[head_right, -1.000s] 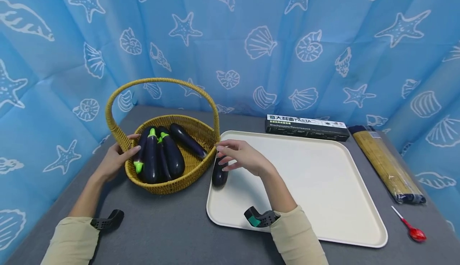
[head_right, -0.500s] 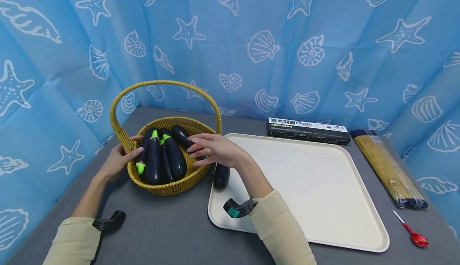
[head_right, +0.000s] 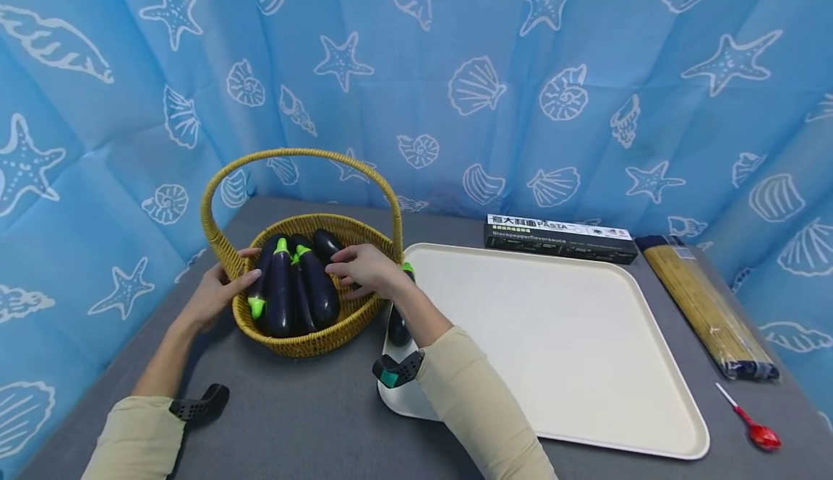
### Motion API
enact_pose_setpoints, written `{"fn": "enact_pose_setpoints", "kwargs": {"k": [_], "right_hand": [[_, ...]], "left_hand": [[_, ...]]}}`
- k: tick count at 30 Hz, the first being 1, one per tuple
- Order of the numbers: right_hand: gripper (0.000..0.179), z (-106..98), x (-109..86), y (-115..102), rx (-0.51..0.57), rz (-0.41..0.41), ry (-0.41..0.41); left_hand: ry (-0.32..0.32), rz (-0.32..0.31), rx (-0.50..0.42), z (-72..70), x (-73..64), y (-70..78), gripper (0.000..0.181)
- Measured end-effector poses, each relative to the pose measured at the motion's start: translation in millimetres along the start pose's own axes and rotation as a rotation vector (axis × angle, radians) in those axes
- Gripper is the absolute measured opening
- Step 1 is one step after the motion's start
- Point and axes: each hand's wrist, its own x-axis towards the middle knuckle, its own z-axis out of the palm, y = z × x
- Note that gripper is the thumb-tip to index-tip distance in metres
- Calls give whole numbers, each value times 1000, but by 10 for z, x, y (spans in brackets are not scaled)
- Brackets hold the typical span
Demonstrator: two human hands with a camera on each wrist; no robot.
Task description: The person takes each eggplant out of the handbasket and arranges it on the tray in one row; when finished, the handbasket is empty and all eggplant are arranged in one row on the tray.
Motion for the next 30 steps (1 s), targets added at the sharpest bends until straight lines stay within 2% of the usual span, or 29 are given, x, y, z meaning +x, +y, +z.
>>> {"fn": "enact_pose_setpoints", "kwargs": {"k": [4,16,21,25,30], "right_hand": [[40,70,46,-15,-68,37,0],[48,109,139,3,-66,121,-49],[46,92,140,-12,-63,113,-70],[48,62,147,6,-8,90,-77],[51,0,78,17,62,9,-78]], "left_hand": [[-2,1,-7,2,-7,-4,60],[-6,-6,-5,4,1,2,61],[1,1,-7,-2,0,5,60],[3,-4,-5,-6,-3,6,60],[0,-12,-1,-1,-7,0,61]]}}
